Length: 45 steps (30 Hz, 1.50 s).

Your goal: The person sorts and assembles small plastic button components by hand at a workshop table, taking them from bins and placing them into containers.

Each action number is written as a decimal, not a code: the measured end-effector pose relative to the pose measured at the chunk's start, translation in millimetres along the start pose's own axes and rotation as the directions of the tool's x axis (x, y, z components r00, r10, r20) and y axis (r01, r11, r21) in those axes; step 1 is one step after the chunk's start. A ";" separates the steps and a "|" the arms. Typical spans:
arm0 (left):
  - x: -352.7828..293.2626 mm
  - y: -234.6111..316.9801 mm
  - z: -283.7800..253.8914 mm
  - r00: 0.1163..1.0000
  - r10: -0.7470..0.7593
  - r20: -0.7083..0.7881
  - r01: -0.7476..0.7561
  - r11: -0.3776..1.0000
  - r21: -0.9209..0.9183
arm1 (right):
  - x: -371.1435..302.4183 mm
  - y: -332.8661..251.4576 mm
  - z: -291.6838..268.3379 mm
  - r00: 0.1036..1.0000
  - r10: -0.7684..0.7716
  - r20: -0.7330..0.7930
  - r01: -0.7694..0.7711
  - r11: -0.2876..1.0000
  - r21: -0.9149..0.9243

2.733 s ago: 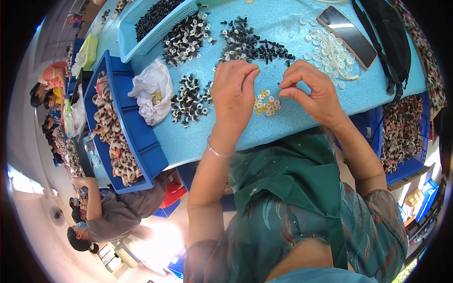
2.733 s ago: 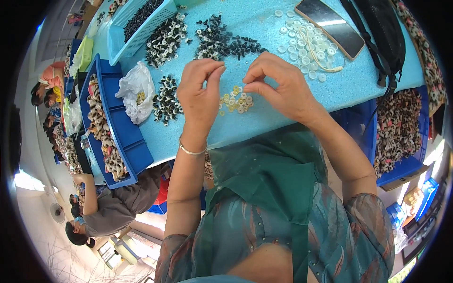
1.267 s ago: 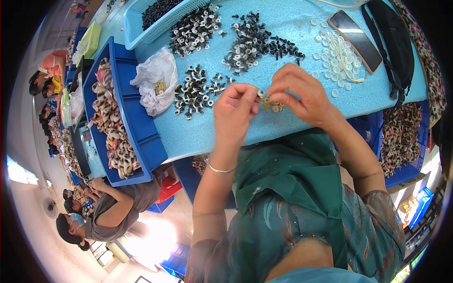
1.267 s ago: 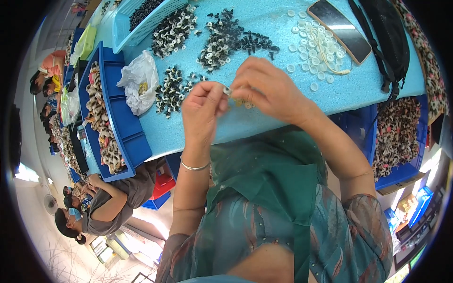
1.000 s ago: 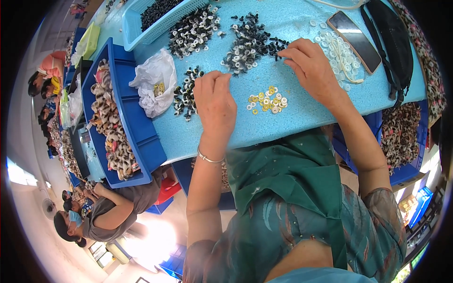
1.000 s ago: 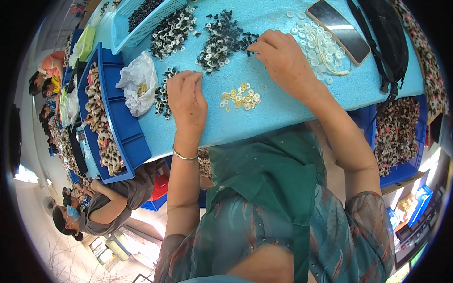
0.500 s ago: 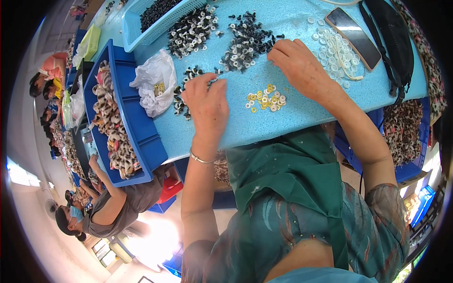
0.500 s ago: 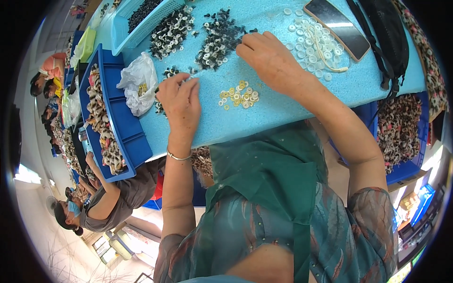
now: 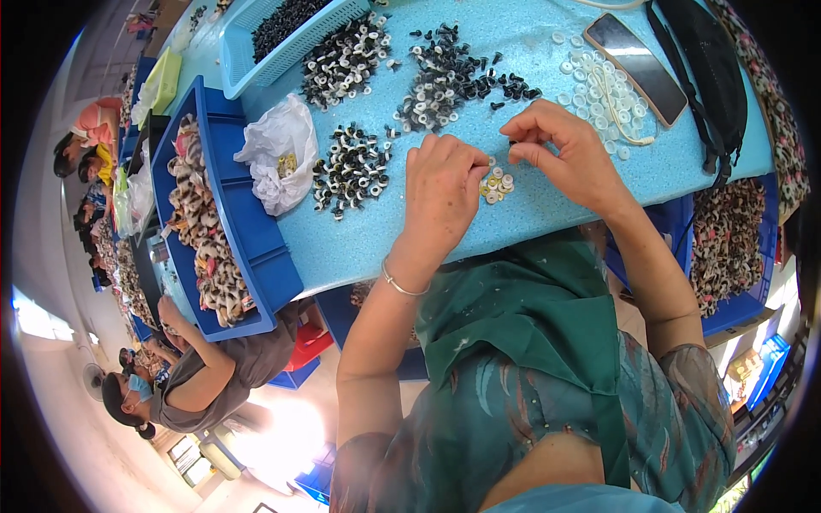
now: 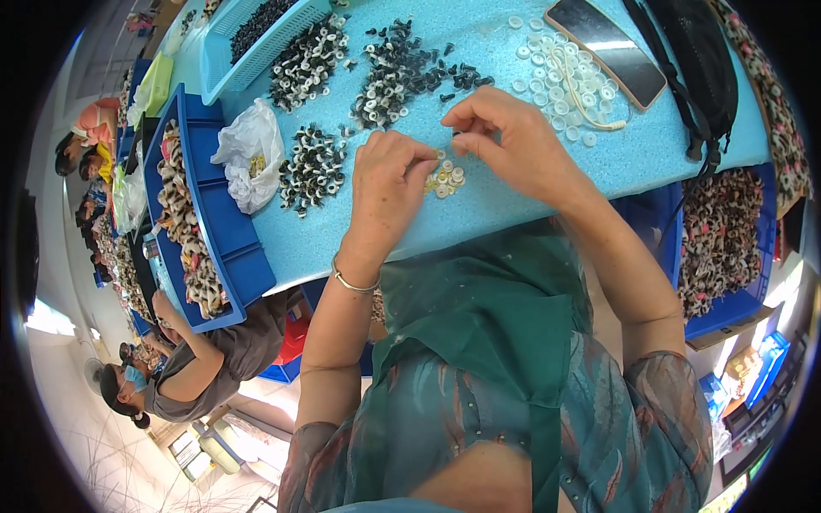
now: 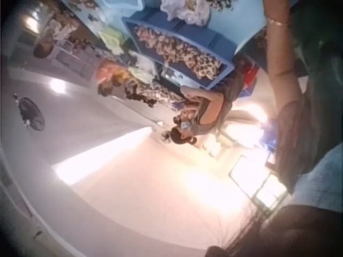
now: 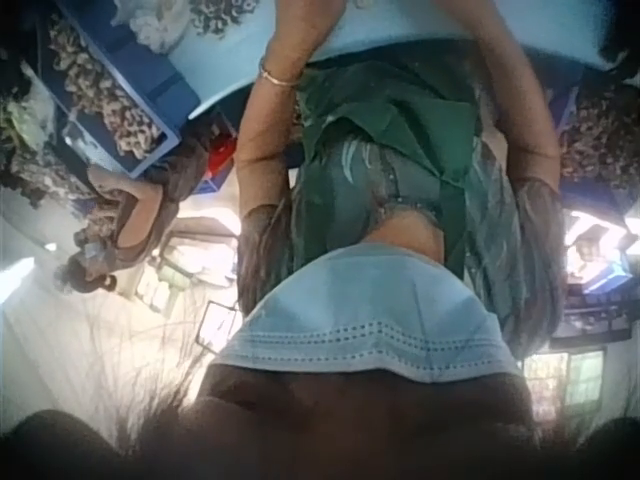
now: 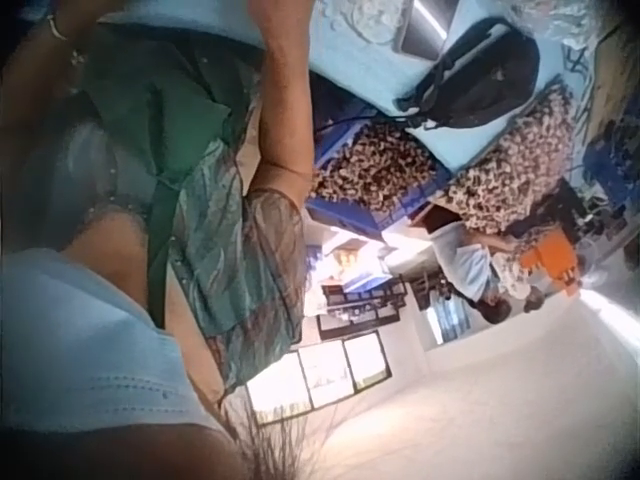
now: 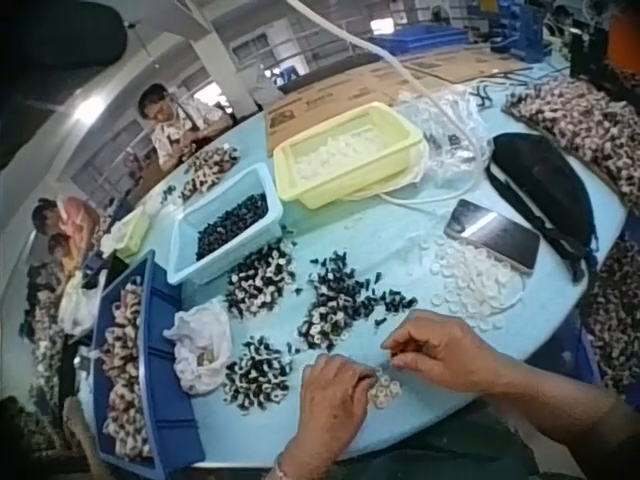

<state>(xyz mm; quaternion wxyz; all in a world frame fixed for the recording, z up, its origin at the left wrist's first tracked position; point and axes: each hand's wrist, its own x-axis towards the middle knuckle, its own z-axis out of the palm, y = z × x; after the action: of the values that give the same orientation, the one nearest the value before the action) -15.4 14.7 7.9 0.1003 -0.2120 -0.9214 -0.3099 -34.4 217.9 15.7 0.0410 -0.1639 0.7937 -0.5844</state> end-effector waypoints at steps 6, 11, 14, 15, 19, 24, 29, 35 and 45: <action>-6.5 11.3 -4.1 0.934 -0.348 0.081 0.339 0.789 -0.513 | -8.7 6.2 10.0 0.995 0.072 0.067 -0.094 0.903 0.420; -9.9 20.7 -8.8 0.836 -0.500 0.228 0.446 0.376 -0.812 | -10.5 -2.9 15.1 0.995 0.018 0.098 -0.060 0.893 0.445; -11.8 22.8 -8.9 0.830 -0.511 0.225 0.418 0.302 -0.857 | -10.2 -3.5 17.0 0.997 -0.009 0.080 -0.022 0.925 0.379; -13.4 23.1 -7.2 0.834 -0.516 0.195 0.410 0.342 -0.846 | -10.5 -2.1 17.7 0.997 -0.020 0.071 -0.006 0.934 0.358; -19.7 24.0 1.8 0.862 -0.502 0.064 0.364 0.527 -0.768 | -10.2 -8.2 19.6 0.999 0.044 0.005 -0.044 0.952 0.304; -17.7 27.0 11.5 0.881 -0.468 -0.070 0.284 0.641 -0.713 | -6.5 -4.5 16.9 0.998 0.025 0.053 -0.037 0.970 0.239; -10.5 28.3 6.3 0.860 -0.511 0.007 0.333 0.550 -0.766 | -5.1 -0.2 13.2 0.999 -0.046 -0.008 0.047 0.992 0.114; 2.9 4.2 -12.1 0.939 -0.339 0.057 0.315 0.782 -0.537 | -3.6 5.0 11.8 0.985 -0.160 -0.070 0.165 0.984 0.061; 5.9 -68.0 -36.0 0.982 0.002 -0.188 0.047 0.965 0.257 | -2.5 4.3 9.5 0.989 -0.135 -0.059 0.137 0.990 0.029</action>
<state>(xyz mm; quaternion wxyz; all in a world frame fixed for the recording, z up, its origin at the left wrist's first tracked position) -49.5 -54.3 2.2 0.2097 -0.1564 -0.9429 -0.2061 -30.5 211.1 8.3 -0.0188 -0.2000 0.7718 -0.6032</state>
